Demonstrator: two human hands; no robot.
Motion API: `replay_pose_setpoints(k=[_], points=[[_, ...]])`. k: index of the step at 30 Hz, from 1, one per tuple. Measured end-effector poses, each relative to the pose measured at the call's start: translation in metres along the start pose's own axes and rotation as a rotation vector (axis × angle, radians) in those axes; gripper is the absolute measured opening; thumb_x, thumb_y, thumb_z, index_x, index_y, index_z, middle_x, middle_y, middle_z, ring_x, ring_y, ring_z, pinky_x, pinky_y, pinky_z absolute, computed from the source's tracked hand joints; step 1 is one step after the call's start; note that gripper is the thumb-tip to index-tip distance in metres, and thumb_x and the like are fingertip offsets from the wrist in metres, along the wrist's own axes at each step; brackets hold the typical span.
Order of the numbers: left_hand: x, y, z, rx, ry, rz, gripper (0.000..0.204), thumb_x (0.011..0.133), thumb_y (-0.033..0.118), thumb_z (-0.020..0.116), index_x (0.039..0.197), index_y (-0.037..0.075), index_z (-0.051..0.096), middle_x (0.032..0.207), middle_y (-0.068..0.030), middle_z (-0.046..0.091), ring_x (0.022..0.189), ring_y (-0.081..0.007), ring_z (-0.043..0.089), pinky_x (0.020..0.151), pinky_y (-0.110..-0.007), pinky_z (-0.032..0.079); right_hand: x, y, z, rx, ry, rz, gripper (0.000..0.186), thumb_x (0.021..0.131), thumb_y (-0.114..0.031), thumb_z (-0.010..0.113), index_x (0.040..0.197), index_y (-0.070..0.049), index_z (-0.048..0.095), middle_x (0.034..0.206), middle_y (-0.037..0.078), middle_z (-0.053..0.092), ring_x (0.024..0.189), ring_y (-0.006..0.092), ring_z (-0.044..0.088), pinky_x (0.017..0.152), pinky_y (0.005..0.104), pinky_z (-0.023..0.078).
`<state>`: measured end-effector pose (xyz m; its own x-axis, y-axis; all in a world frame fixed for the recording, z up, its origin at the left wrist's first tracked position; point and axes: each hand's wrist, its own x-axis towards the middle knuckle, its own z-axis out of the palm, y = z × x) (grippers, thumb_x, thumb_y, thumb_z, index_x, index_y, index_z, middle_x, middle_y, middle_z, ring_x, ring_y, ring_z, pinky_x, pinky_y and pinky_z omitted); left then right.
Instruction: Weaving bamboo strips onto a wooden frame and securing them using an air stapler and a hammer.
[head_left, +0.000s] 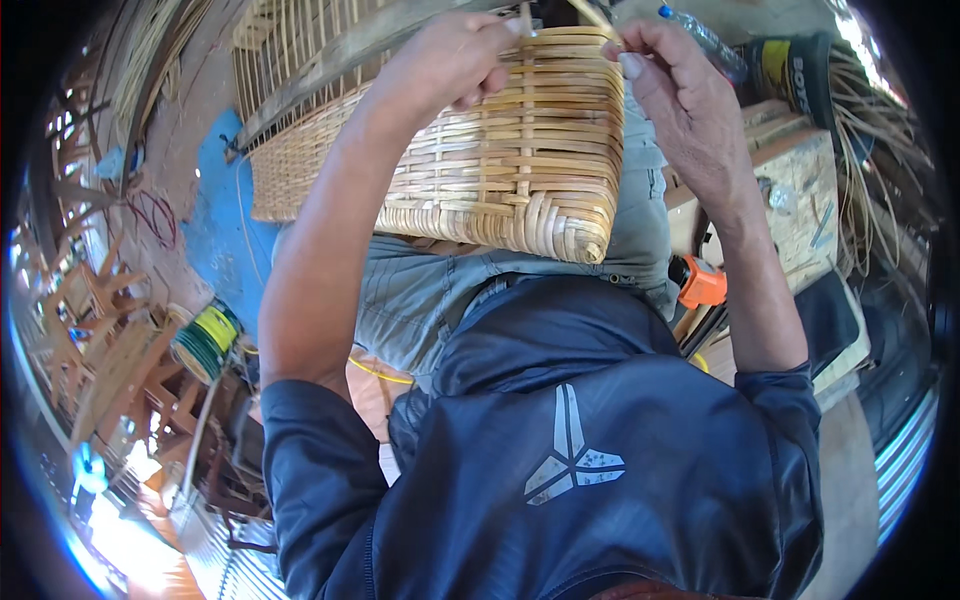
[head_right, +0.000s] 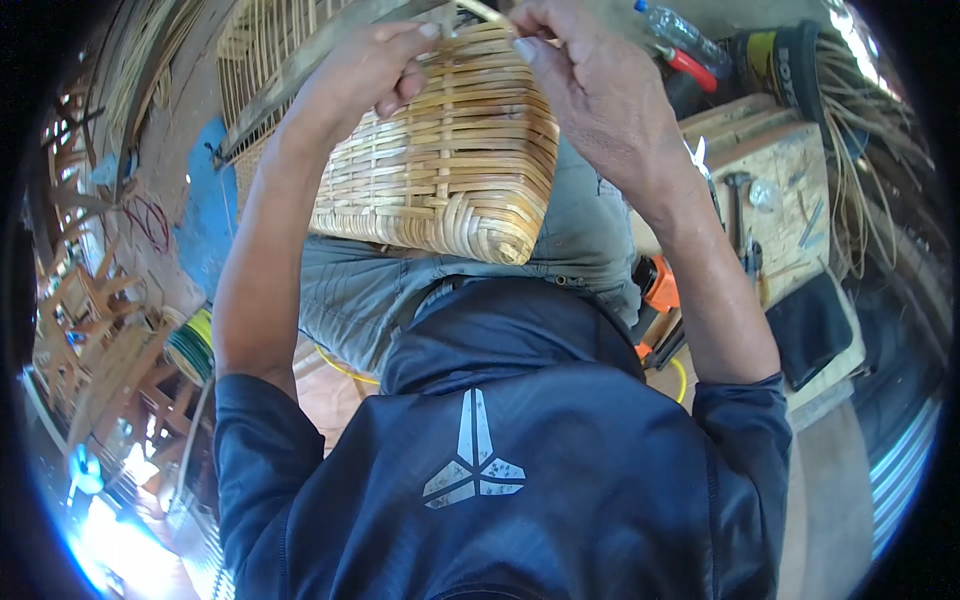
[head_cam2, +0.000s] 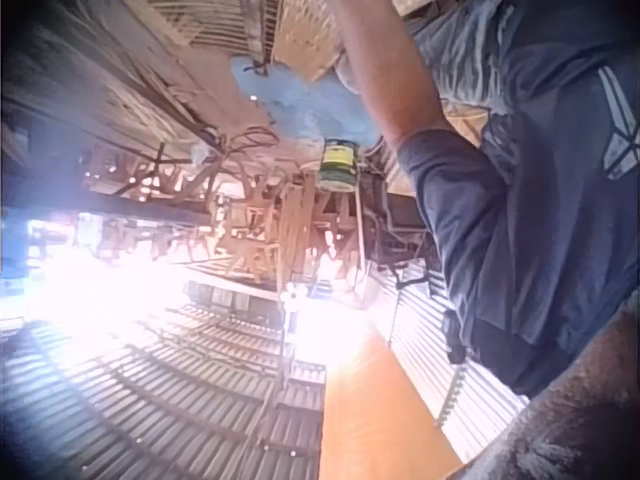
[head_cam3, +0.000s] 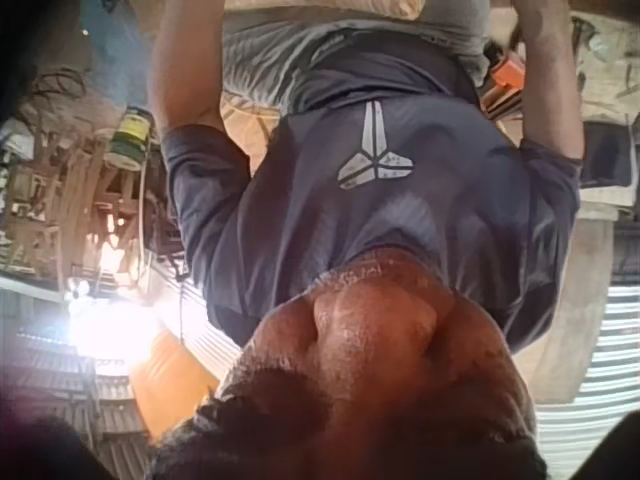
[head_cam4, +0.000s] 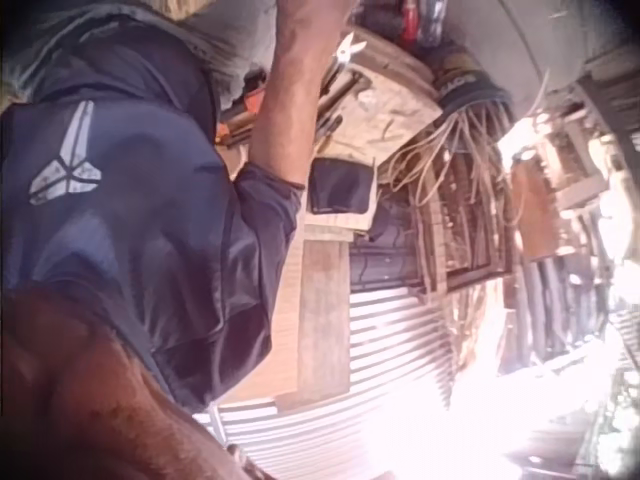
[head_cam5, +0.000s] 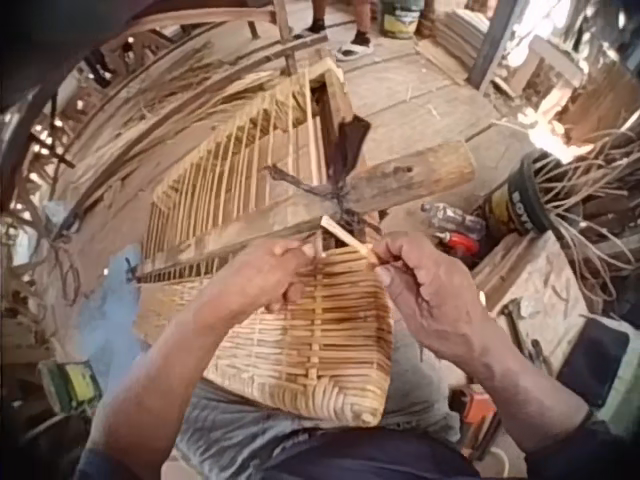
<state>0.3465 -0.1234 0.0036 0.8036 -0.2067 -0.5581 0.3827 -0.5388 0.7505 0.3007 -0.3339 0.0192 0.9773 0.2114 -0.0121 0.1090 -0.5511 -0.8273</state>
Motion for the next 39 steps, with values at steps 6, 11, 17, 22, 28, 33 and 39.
replay_pose_setpoints(k=[6,11,17,22,28,33,39], points=[[0.017,0.008,-0.002,0.128,-0.09,-0.033,0.04,0.088,0.036,0.051,0.084,-0.001,0.066,0.064,-0.0096,0.061,0.055,-0.0185,0.057,0.054,-0.032,0.046,-0.015,-0.002,-0.007,0.124,0.13,-0.071,0.012,0.093,-0.005,0.045,0.102,-0.001,0.053,0.095,0.005,0.062,0.08,0.0099,0.055,0.077,0.0237,0.045],[0.013,0.002,-0.004,0.139,-0.036,-0.007,0.04,0.087,0.038,0.053,0.085,0.001,0.067,0.068,-0.0109,0.064,0.06,-0.0217,0.06,0.058,-0.033,0.048,-0.055,0.038,-0.031,-0.009,0.298,0.008,0.011,0.094,-0.005,0.044,0.099,-0.003,0.054,0.101,0.01,0.063,0.101,0.0152,0.056,0.092,0.0287,0.039],[-0.012,-0.022,0.011,-0.208,0.207,0.076,0.036,0.088,0.023,0.052,0.117,0.001,0.057,0.065,-0.0044,0.059,0.054,-0.0119,0.054,0.053,-0.027,0.044,-0.14,0.162,-0.114,-0.314,0.45,0.498,0.015,0.088,-0.011,0.056,0.1,-0.003,0.061,0.093,0.005,0.064,0.089,0.0122,0.057,0.083,0.027,0.043],[-0.054,-0.059,0.02,0.187,0.506,0.279,0.032,0.091,0.019,0.05,0.118,0.003,0.056,0.101,-0.0186,0.061,0.097,-0.0249,0.059,0.085,-0.034,0.044,-0.205,0.205,-0.147,-0.469,0.535,0.74,0.026,0.083,-0.023,0.063,0.1,-0.003,0.064,0.077,0.007,0.064,0.073,0.0143,0.06,0.072,0.028,0.046],[-0.079,-0.105,0.034,0.467,0.538,0.418,0.04,0.091,0.022,0.048,0.125,0.001,0.049,0.129,-0.0219,0.045,0.12,-0.0363,0.042,0.101,-0.043,0.033,-0.23,0.231,-0.133,-0.83,0.354,0.731,0.03,0.084,-0.026,0.057,0.109,-0.01,0.061,0.092,0.013,0.067,0.086,0.0298,0.064,0.079,0.0383,0.048],[-0.094,-0.117,0.046,0.536,0.495,0.417,0.055,0.089,0.031,0.047,0.134,0.0,0.037,0.137,-0.0209,0.037,0.127,-0.0413,0.033,0.104,-0.048,0.027,-0.214,0.209,-0.124,-1.02,0.452,0.561,0.025,0.084,-0.011,0.05,0.105,-0.001,0.06,0.1,0.021,0.061,0.095,0.0393,0.056,0.084,0.046,0.045],[-0.127,-0.107,0.061,0.479,0.566,0.354,0.064,0.088,0.042,0.048,0.135,0.001,0.035,0.139,-0.0175,0.036,0.129,-0.0409,0.029,0.104,-0.054,0.022,-0.146,0.165,-0.069,-0.629,0.389,0.324,0.014,0.087,-0.012,0.052,0.091,-0.002,0.061,0.091,0.016,0.059,0.086,0.0326,0.056,0.079,0.0396,0.044]])
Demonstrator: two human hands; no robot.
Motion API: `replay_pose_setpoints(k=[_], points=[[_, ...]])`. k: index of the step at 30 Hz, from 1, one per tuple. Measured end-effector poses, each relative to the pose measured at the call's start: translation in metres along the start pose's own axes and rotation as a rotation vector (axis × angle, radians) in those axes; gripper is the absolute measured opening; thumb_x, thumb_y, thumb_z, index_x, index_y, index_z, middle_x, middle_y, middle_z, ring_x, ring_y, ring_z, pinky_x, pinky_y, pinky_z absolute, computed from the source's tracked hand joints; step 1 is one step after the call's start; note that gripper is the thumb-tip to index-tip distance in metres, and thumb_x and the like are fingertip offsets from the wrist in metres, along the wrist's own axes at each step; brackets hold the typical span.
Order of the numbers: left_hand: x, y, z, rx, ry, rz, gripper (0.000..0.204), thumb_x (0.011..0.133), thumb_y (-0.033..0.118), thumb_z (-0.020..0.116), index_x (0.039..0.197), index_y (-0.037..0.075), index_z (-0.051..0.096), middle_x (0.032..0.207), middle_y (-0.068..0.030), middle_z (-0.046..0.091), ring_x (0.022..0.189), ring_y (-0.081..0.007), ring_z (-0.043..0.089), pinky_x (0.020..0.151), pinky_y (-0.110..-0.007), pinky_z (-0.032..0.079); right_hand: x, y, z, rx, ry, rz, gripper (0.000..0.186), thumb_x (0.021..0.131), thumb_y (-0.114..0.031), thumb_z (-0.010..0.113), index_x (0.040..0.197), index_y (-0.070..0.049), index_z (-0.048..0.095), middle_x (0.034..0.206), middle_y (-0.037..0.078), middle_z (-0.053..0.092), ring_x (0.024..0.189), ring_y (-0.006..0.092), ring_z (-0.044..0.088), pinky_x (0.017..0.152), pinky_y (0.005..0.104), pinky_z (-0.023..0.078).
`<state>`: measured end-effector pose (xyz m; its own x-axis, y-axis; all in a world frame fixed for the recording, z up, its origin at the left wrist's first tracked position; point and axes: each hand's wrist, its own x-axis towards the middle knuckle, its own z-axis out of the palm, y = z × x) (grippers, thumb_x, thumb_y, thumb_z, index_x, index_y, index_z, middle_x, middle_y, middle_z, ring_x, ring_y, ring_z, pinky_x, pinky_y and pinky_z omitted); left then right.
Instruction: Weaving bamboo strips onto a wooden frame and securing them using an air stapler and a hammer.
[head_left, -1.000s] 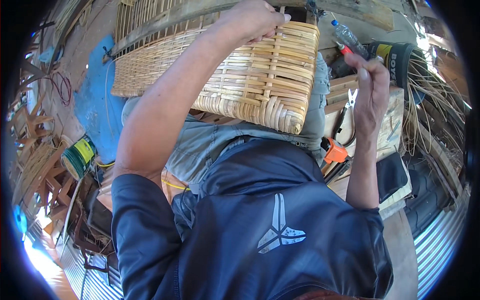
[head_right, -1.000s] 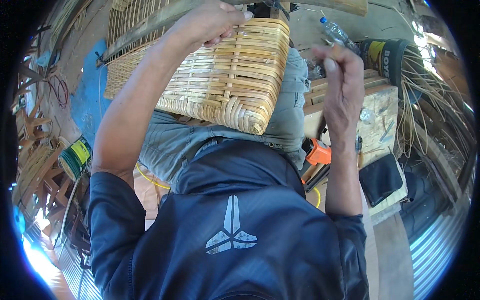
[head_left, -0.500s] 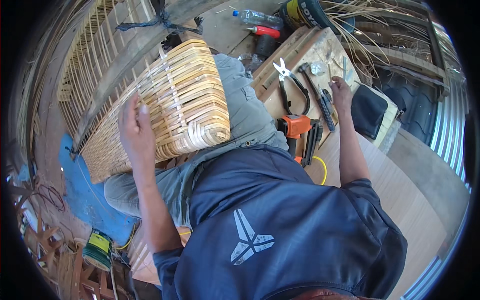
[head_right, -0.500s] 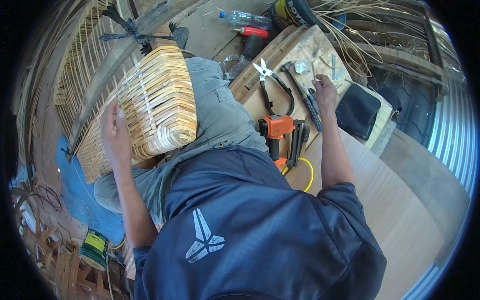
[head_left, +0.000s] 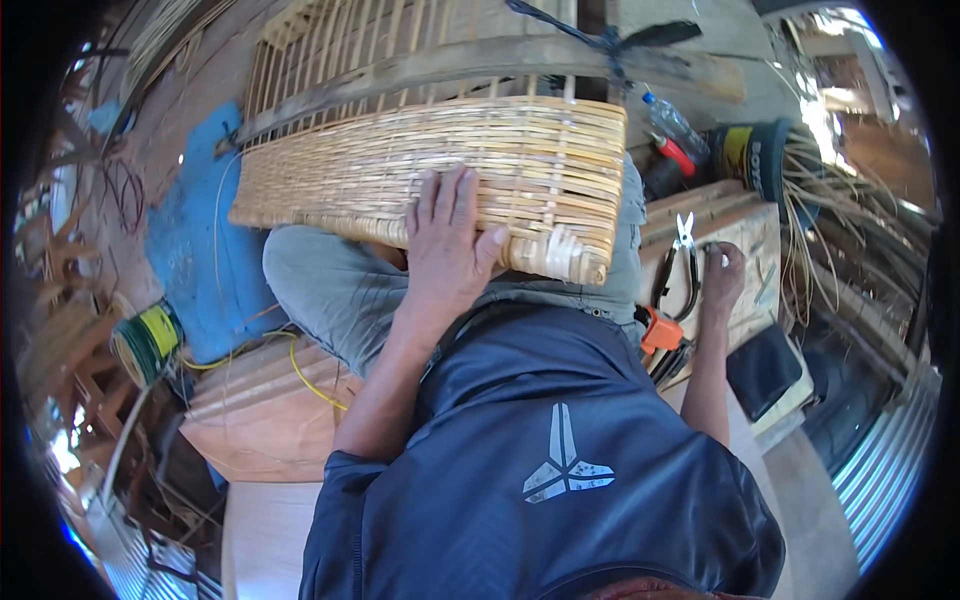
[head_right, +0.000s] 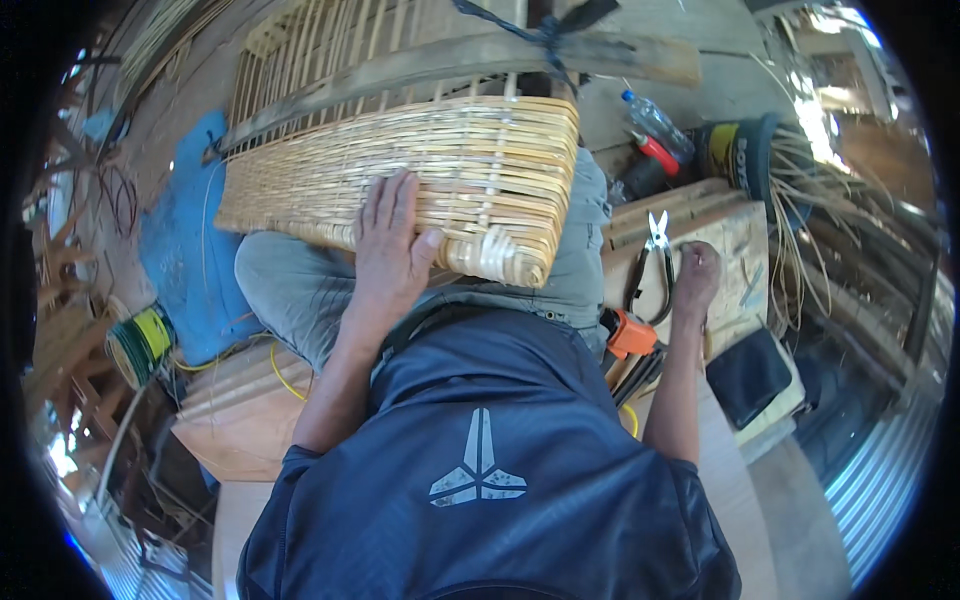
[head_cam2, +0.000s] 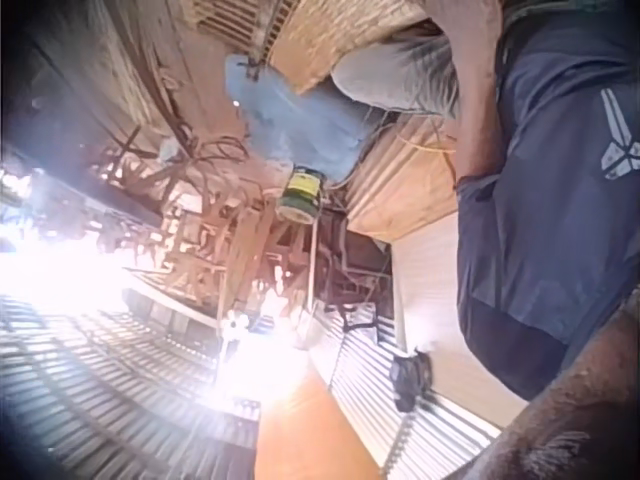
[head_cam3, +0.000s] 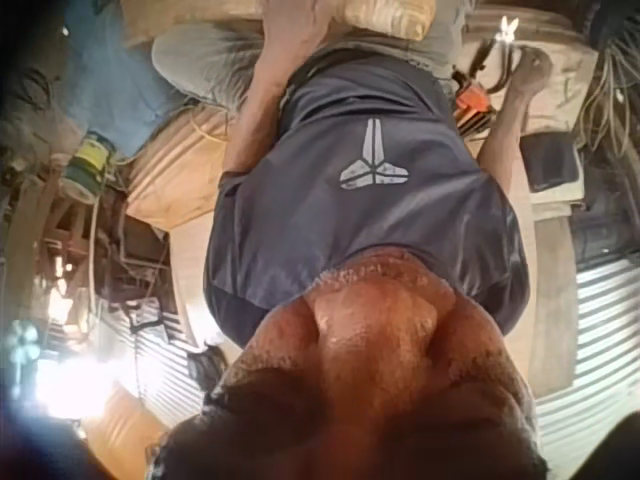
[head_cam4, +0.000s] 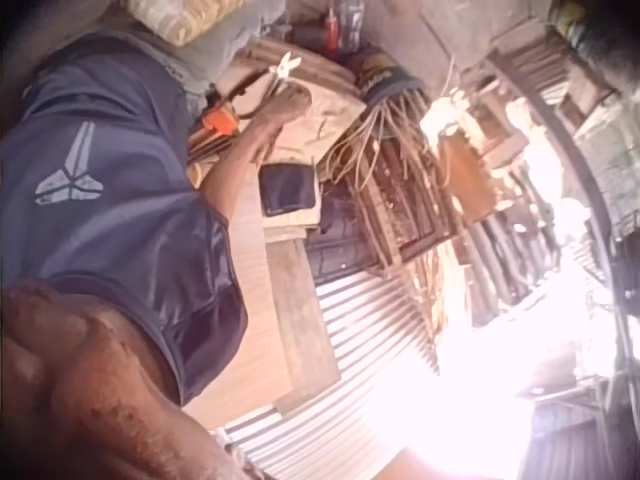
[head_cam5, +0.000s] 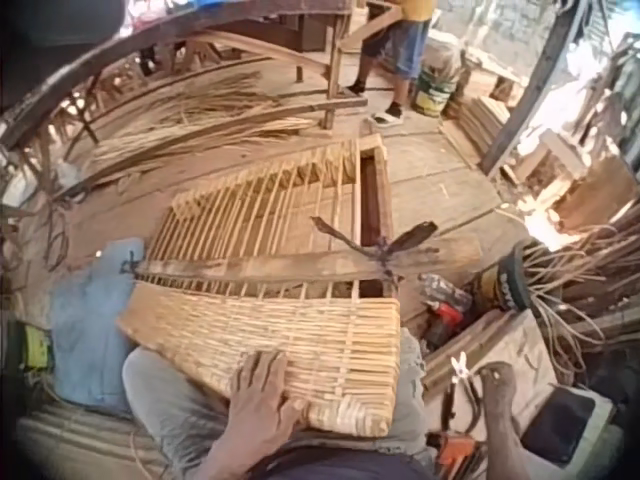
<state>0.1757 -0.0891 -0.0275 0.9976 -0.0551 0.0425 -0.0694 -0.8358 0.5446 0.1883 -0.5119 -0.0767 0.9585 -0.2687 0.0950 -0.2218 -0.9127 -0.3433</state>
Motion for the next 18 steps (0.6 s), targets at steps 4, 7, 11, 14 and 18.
replay_pose_setpoints(k=[4,7,11,14,18], points=[[-0.013,0.002,-0.002,-0.011,-0.012,-0.026,0.065,0.088,0.045,0.046,0.135,0.001,0.035,0.14,-0.0166,0.034,0.131,-0.0401,0.026,0.105,-0.054,0.02,0.006,-0.096,0.009,0.22,-0.122,-0.158,0.022,0.091,-0.014,0.05,0.106,-0.001,0.058,0.106,0.016,0.057,0.101,0.0292,0.054,0.089,0.0348,0.041],[-0.016,-0.003,-0.003,-0.033,-0.002,0.004,0.065,0.089,0.046,0.045,0.135,0.002,0.036,0.14,-0.0158,0.034,0.132,-0.0387,0.026,0.105,-0.053,0.02,0.007,-0.167,0.003,0.385,-0.154,-0.225,0.036,0.095,-0.027,0.046,0.12,-0.002,0.052,0.121,0.015,0.053,0.114,0.025,0.048,0.098,0.0323,0.035],[-0.008,-0.005,-0.01,-0.093,-0.049,0.028,0.061,0.091,0.045,0.037,0.134,0.002,0.037,0.139,-0.0172,0.035,0.131,-0.0395,0.027,0.106,-0.05,0.019,0.001,-0.199,-0.001,0.626,-0.323,-0.223,0.048,0.097,-0.031,0.041,0.133,0.001,0.038,0.133,0.016,0.043,0.126,0.0273,0.038,0.106,0.0346,0.026],[0.009,-0.013,-0.01,-0.149,-0.055,0.023,0.06,0.09,0.045,0.043,0.131,0.002,0.04,0.138,-0.0158,0.036,0.129,-0.0383,0.03,0.103,-0.052,0.023,-0.009,-0.205,0.006,0.666,-0.331,-0.327,0.049,0.097,-0.031,0.039,0.134,0.001,0.037,0.135,0.016,0.041,0.128,0.0279,0.035,0.107,0.0359,0.023],[0.032,-0.039,-0.006,-0.008,-0.008,-0.053,0.051,0.09,0.037,0.045,0.128,0.002,0.043,0.136,-0.0159,0.038,0.127,-0.0392,0.032,0.103,-0.052,0.025,-0.005,-0.209,0.009,0.709,-0.35,-0.342,0.052,0.094,-0.031,0.042,0.136,0.0,0.035,0.137,0.013,0.039,0.129,0.0245,0.033,0.107,0.0353,0.023]])
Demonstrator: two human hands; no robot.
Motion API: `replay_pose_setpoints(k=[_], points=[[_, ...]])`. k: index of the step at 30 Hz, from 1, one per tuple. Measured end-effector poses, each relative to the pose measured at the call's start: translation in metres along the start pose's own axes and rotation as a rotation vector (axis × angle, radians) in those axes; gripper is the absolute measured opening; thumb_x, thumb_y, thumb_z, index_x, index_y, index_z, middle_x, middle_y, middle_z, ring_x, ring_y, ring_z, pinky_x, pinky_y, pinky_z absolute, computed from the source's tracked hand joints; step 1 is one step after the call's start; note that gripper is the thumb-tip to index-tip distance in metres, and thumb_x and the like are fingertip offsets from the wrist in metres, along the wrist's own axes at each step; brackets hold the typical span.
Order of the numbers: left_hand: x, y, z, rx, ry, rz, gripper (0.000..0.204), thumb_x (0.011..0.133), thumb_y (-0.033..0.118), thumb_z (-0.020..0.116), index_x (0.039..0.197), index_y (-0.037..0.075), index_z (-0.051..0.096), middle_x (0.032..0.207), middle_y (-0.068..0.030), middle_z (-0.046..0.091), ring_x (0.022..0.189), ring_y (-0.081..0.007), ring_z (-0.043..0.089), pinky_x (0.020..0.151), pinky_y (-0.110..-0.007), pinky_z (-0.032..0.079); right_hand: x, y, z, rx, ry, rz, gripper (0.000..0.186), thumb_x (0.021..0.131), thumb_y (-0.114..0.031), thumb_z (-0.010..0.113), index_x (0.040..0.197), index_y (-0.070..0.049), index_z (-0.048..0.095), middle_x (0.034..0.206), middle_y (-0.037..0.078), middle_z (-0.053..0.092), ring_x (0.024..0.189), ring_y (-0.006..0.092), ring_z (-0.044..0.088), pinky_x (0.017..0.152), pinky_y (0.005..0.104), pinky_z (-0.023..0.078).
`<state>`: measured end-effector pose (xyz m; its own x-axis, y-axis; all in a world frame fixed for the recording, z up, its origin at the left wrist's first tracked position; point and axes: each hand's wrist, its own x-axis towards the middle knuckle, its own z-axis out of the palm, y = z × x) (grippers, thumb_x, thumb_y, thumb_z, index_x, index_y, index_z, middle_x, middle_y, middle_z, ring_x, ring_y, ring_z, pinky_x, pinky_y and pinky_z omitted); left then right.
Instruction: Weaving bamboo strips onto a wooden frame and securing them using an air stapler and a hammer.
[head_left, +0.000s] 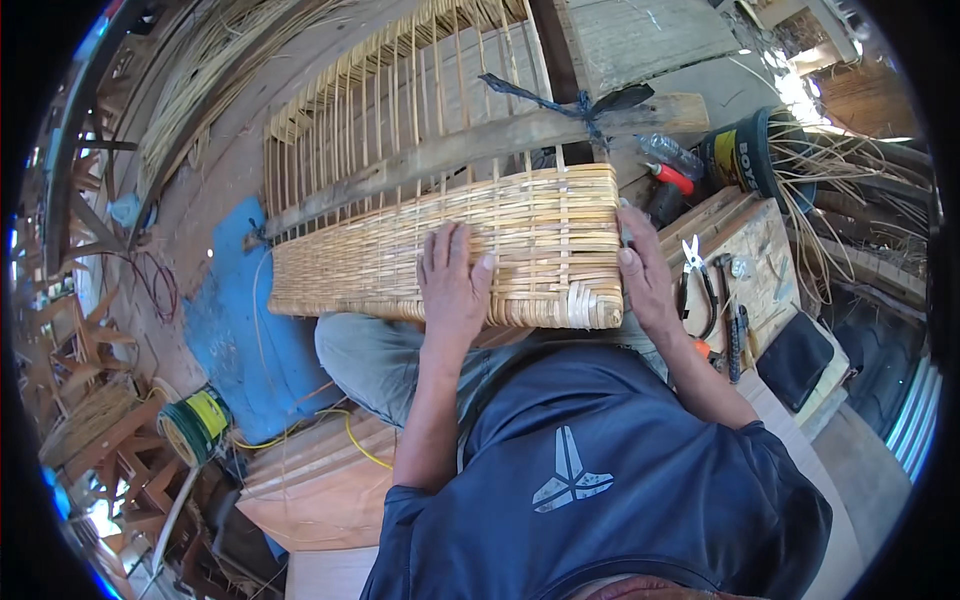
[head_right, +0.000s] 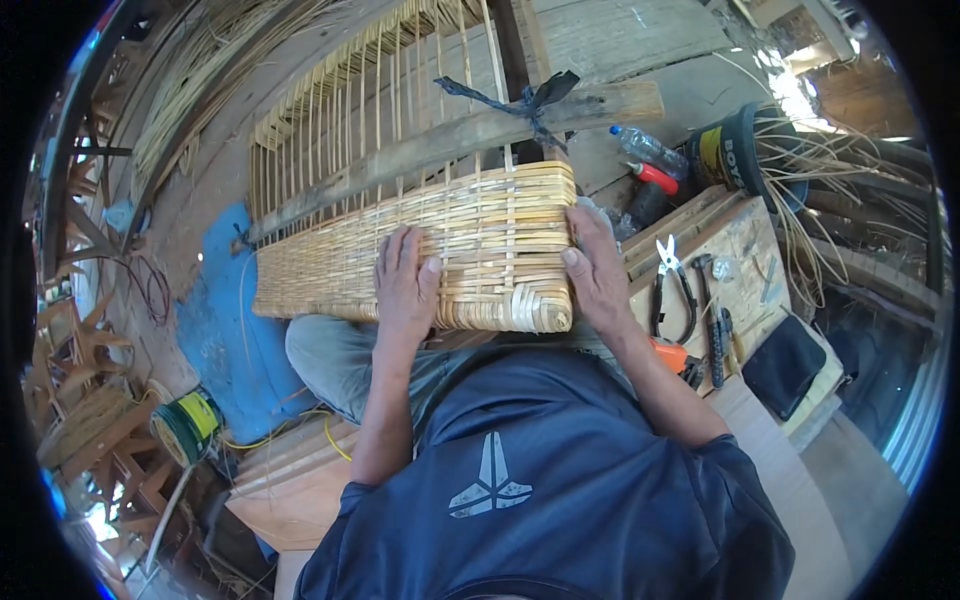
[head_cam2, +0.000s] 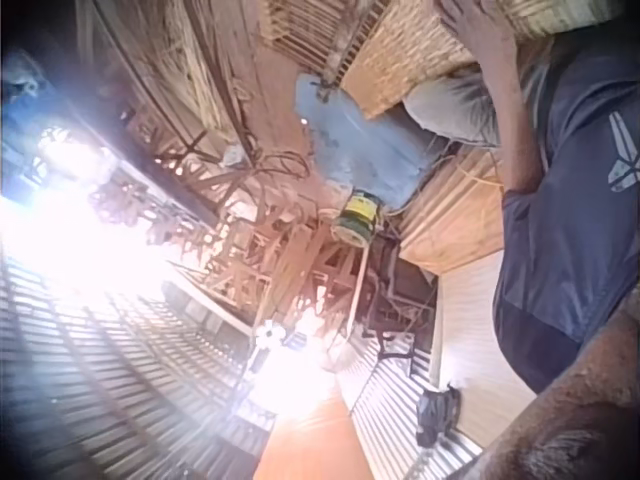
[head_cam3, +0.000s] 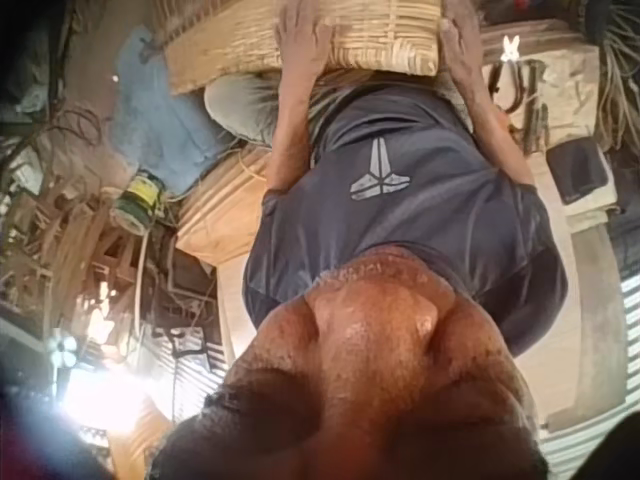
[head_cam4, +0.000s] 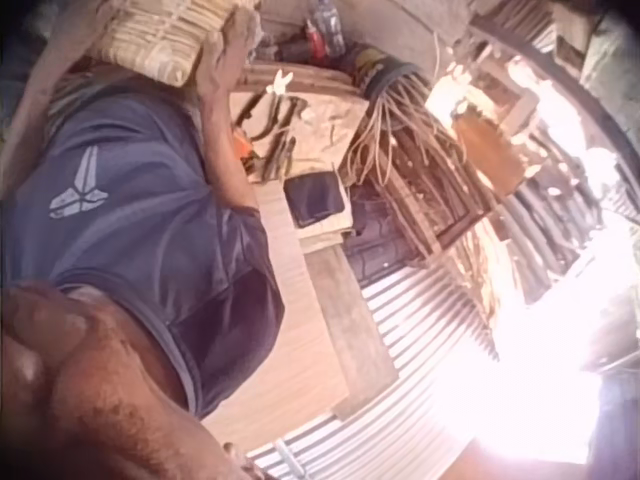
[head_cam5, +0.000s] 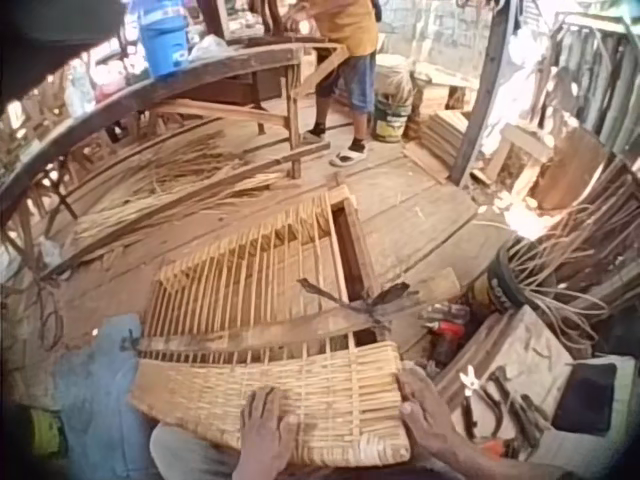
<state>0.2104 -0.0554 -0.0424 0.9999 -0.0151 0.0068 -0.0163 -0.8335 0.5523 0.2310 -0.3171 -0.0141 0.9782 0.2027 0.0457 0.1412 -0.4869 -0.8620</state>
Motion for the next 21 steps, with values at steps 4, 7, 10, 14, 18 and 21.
replay_pose_setpoints(k=[4,7,10,14,18,21], points=[[0.027,-0.049,-0.002,0.143,0.052,-0.081,0.042,0.089,0.022,0.049,0.126,0.002,0.046,0.133,-0.0175,0.042,0.123,-0.0384,0.036,0.102,-0.047,0.03,0.009,0.021,-0.008,0.067,0.104,0.05,0.056,0.092,-0.027,0.047,0.139,-0.002,0.031,0.14,0.013,0.037,0.127,0.0227,0.036,0.103,0.0356,0.029],[0.048,-0.106,-0.012,0.265,0.03,-0.165,0.039,0.09,0.02,0.048,0.124,0.002,0.047,0.133,-0.018,0.043,0.122,-0.0369,0.039,0.101,-0.047,0.033,0.028,0.01,-0.01,0.073,0.093,0.149,0.068,0.087,-0.026,0.056,0.141,-0.001,0.025,0.141,0.014,0.035,0.128,0.0237,0.036,0.104,0.036,0.028],[0.061,-0.15,-0.016,0.366,0.04,-0.157,0.037,0.089,0.017,0.047,0.122,0.001,0.048,0.129,-0.019,0.047,0.118,-0.0356,0.044,0.098,-0.046,0.037,0.041,0.007,0.002,0.223,0.035,0.21,0.075,0.083,-0.024,0.06,0.142,0.0,0.021,0.14,0.016,0.035,0.128,0.0245,0.035,0.106,0.037,0.025],[0.07,-0.17,-0.014,0.377,-0.028,0.099,0.023,0.087,0.017,0.052,0.101,0.001,0.057,0.098,-0.0183,0.06,0.096,-0.0364,0.056,0.084,-0.046,0.044,0.044,0.014,0.013,0.186,0.141,0.199,0.086,0.076,-0.018,0.066,0.143,0.002,0.016,0.143,0.02,0.03,0.132,0.0266,0.031,0.108,0.0376,0.022],[0.078,-0.171,-0.026,0.236,-0.042,0.101,0.018,0.087,0.018,0.051,0.09,0.002,0.058,0.087,-0.0201,0.06,0.087,-0.0386,0.057,0.077,-0.048,0.044,0.048,0.003,0.007,0.194,0.136,0.225,0.087,0.075,-0.015,0.067,0.142,0.003,0.016,0.144,0.02,0.029,0.134,0.0281,0.028,0.11,0.0346,0.02],[0.09,-0.165,-0.012,0.245,-0.026,-0.043,0.023,0.088,0.023,0.048,0.089,0.002,0.057,0.083,-0.0221,0.061,0.082,-0.0401,0.059,0.074,-0.05,0.044,0.048,0.007,0.004,0.188,0.112,0.197,0.086,0.075,-0.016,0.067,0.142,0.003,0.016,0.143,0.021,0.031,0.132,0.0278,0.031,0.109,0.0338,0.021]])
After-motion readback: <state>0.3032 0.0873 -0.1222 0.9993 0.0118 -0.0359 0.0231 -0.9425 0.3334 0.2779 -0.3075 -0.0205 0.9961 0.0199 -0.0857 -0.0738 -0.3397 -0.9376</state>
